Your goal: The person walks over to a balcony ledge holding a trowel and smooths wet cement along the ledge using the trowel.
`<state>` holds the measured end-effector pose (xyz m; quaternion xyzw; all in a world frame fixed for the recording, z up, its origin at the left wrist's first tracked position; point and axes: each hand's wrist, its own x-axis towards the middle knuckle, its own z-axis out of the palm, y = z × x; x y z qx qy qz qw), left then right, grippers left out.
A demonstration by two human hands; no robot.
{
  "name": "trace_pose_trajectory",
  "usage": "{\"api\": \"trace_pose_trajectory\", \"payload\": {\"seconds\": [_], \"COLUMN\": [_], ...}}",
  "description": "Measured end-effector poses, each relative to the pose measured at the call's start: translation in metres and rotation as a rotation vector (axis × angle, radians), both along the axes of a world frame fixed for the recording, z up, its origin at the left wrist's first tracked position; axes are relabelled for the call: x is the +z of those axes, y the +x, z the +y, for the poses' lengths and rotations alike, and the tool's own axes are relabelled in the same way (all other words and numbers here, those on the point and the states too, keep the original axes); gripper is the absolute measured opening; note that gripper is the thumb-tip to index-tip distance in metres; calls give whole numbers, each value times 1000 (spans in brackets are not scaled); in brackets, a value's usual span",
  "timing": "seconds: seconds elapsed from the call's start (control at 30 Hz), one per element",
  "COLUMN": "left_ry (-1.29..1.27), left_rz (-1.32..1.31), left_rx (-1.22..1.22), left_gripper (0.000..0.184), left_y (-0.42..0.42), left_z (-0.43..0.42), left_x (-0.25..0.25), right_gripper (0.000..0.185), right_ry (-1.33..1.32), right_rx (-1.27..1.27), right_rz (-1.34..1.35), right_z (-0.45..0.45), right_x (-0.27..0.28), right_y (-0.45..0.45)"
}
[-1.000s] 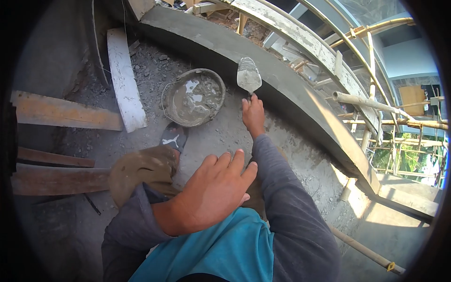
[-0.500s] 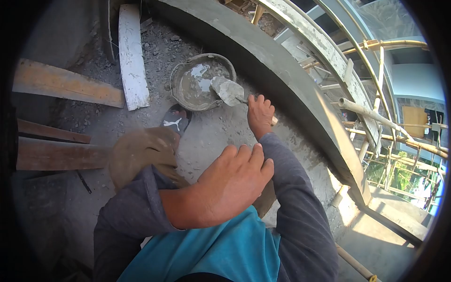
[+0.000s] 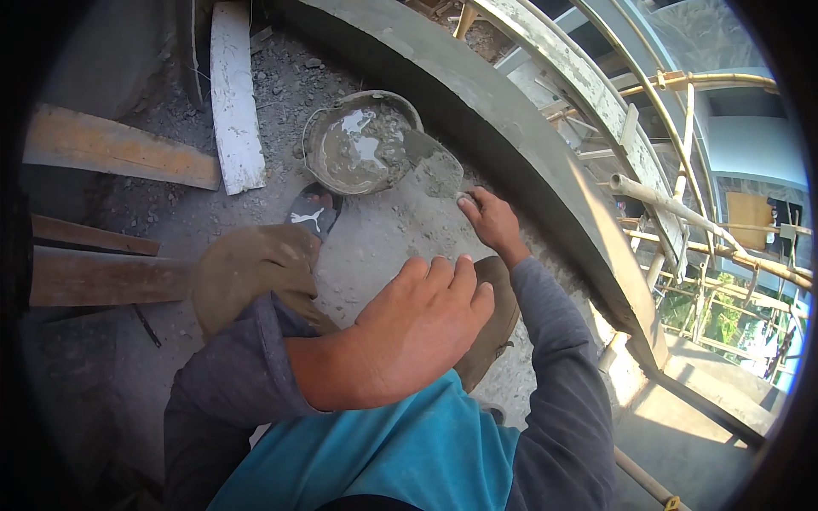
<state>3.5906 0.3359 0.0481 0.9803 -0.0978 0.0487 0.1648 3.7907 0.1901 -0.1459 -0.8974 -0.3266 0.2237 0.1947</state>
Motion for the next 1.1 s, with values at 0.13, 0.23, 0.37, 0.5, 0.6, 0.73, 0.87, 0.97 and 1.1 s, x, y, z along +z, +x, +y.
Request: {"api": "trace_pose_trajectory", "payload": {"seconds": [0.13, 0.23, 0.37, 0.5, 0.6, 0.73, 0.87, 0.97, 1.1], "left_ry": [-7, 4, -57, -3, -7, -23, -34, -11, -19], "left_rz": [18, -29, 22, 54, 25, 1, 60, 42, 32], "left_rx": [-19, -3, 24, 0, -18, -18, -28, -32, 2], "left_gripper": [27, 28, 31, 35, 35, 35, 35, 35, 35], "left_y": [1, -2, -5, -5, -4, -4, -7, -8, -8], "left_z": [-6, -9, -7, 0, -4, -8, -7, -4, -6], "left_x": [-2, -6, -3, 1, -3, -1, 2, 3, -1], "right_gripper": [40, 40, 42, 37, 36, 36, 36, 38, 42], "right_ry": [-9, -3, -206, -252, -234, -388, -468, -509, -462], "right_rx": [-72, 56, 70, 82, 111, 232, 408, 439, 459], "right_rz": [279, 77, -61, -247, -343, -374, -304, -229, -129], "right_z": [19, -1, -38, -36, -6, 34, 54, 55, 42], "right_x": [-56, -75, -44, 6, 26, 35, 57, 61, 49], "right_y": [7, 3, 22, 30, 41, 69, 78, 77, 77]}}
